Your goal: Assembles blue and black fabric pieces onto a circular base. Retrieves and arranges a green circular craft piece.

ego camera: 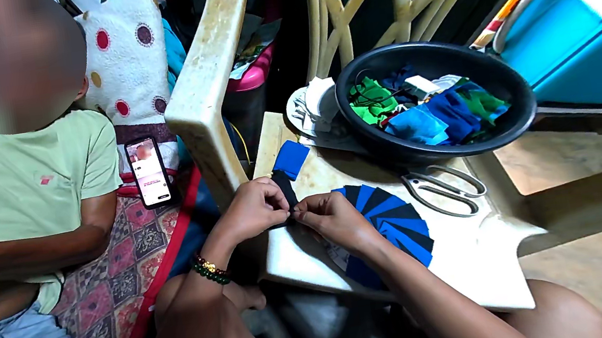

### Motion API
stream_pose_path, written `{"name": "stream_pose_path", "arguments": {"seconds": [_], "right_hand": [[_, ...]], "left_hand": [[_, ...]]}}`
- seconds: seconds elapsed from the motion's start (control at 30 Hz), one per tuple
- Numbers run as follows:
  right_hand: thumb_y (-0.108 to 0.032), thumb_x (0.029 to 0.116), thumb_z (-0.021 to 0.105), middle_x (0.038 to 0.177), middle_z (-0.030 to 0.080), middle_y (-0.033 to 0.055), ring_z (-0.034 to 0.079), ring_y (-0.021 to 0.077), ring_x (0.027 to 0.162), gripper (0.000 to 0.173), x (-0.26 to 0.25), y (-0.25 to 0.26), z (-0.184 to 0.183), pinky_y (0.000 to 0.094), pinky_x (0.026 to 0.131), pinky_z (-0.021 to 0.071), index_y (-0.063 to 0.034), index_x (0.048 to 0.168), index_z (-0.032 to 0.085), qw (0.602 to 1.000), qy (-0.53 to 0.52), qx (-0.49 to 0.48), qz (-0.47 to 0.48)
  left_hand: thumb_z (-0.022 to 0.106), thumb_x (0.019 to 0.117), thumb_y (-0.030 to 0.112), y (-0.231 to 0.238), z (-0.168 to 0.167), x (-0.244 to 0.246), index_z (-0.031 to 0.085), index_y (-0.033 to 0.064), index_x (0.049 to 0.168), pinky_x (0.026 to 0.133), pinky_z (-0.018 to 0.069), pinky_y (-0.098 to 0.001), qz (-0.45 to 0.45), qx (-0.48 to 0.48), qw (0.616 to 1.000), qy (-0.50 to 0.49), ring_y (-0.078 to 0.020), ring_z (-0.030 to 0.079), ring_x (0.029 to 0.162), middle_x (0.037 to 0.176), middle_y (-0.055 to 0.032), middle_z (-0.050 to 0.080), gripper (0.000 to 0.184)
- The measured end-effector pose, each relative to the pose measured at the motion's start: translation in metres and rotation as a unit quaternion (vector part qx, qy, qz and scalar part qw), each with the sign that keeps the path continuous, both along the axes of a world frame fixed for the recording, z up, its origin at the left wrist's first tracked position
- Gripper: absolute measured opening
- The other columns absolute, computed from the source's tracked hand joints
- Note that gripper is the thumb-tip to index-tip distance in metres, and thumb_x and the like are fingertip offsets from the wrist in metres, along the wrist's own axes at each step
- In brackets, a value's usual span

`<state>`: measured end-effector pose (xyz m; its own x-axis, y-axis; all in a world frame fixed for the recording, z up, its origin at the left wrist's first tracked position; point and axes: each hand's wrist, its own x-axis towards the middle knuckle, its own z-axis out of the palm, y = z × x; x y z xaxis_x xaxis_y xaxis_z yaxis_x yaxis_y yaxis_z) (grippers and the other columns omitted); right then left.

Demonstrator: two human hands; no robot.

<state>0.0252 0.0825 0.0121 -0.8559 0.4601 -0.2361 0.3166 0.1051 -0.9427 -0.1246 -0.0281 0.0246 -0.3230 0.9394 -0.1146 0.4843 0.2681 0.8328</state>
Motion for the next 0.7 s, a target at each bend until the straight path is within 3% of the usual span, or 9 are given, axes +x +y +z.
{"name": "stream_pose_path", "arguments": {"seconds": [0.4,0.7], "right_hand": [[-0.006,0.1034,0.054,0.067,0.06,-0.0038,0.052,-0.002,0.053,0.02,0.0006,0.0012,0.0001,0.0147,0.052,0.0438,0.0,0.092,0.069,1.0,0.003,0.008,0.01],[-0.007,0.1022,0.057,0.064,0.059,-0.0048,0.05,-0.0028,0.051,0.021,0.0,0.0013,0.0,0.0146,0.051,0.0424,-0.0012,0.087,0.069,1.0,0.003,0.013,0.007]], "left_hand": [[0.072,0.0893,0.001,-0.0012,-0.0012,-0.0006,0.072,-0.002,0.085,0.079,0.0535,-0.0213,-0.01,0.011,1.0,0.007,-0.0081,0.062,0.089,0.107,-0.0101,0.065,0.005],[0.072,0.0887,0.0,-0.0011,-0.001,0.0,0.072,-0.0025,0.085,0.079,0.0538,-0.022,-0.01,0.008,1.0,0.004,-0.0089,0.063,0.089,0.107,-0.011,0.065,0.004]]}}
